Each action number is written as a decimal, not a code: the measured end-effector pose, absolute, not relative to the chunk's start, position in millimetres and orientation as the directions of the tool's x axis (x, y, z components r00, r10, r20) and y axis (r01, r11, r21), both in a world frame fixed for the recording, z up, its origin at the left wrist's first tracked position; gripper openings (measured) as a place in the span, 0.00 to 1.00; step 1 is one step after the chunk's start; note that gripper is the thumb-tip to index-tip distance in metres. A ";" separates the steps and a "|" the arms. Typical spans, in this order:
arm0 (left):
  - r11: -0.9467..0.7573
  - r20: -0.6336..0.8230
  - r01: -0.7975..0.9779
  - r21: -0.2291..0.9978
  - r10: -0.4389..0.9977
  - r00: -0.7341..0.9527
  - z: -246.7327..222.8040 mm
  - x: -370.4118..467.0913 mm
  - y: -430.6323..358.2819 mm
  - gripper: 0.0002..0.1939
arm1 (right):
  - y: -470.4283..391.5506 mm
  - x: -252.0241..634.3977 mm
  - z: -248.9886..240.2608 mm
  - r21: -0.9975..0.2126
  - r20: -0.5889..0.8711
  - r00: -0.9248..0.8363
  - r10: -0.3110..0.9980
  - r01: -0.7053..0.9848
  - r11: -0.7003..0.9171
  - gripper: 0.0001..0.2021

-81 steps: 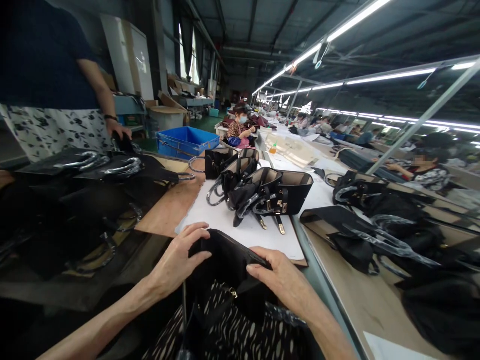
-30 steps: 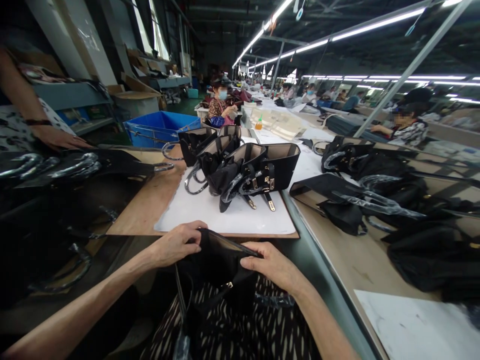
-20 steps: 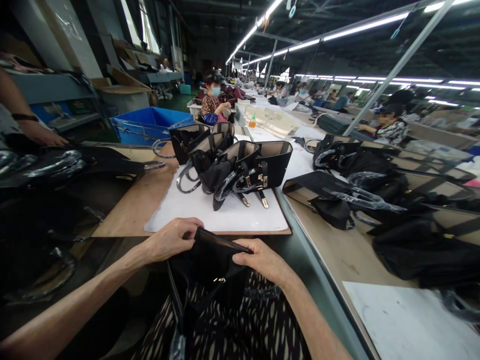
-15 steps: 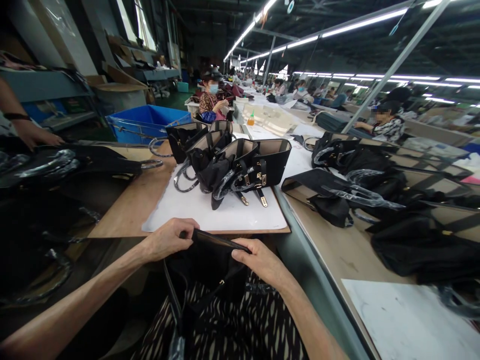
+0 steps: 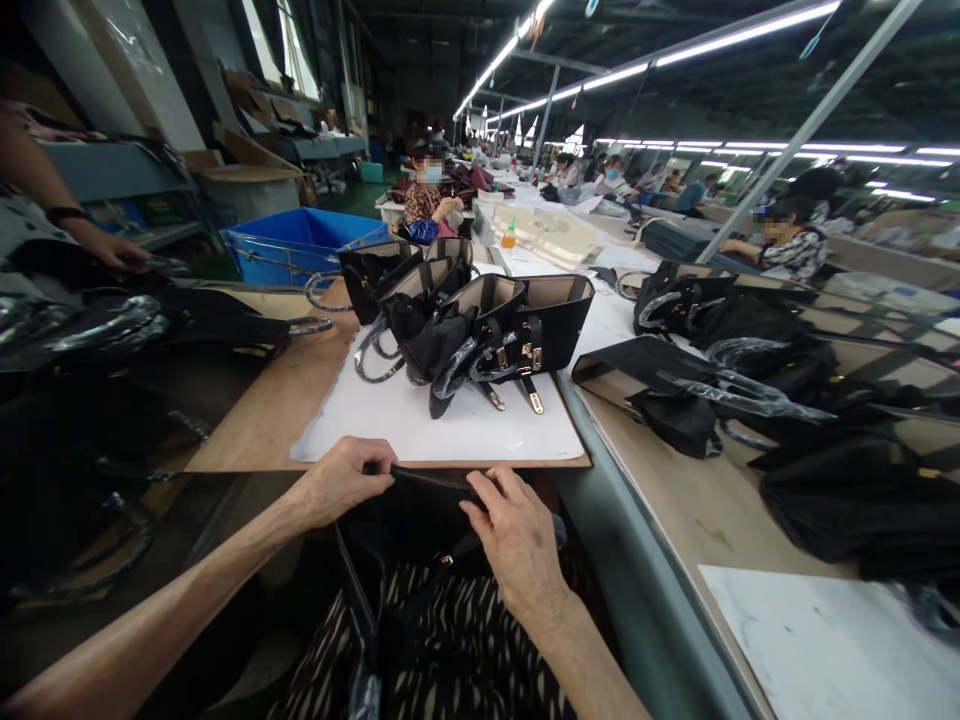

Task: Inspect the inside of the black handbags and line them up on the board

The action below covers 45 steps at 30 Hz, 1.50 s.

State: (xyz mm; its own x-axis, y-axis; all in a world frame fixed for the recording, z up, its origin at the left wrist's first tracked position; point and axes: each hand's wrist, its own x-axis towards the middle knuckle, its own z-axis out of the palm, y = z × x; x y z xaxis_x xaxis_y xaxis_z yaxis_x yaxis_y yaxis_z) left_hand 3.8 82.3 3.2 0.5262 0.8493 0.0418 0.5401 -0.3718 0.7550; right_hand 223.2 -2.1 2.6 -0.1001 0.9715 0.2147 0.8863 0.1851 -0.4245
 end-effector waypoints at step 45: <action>-0.292 0.017 0.605 0.741 0.908 0.418 -0.8 10.2 78.5 0.05 | 31.0 186.7 -1.9 -0.040 0.328 -0.303 0.895 0.942 0.334 0.04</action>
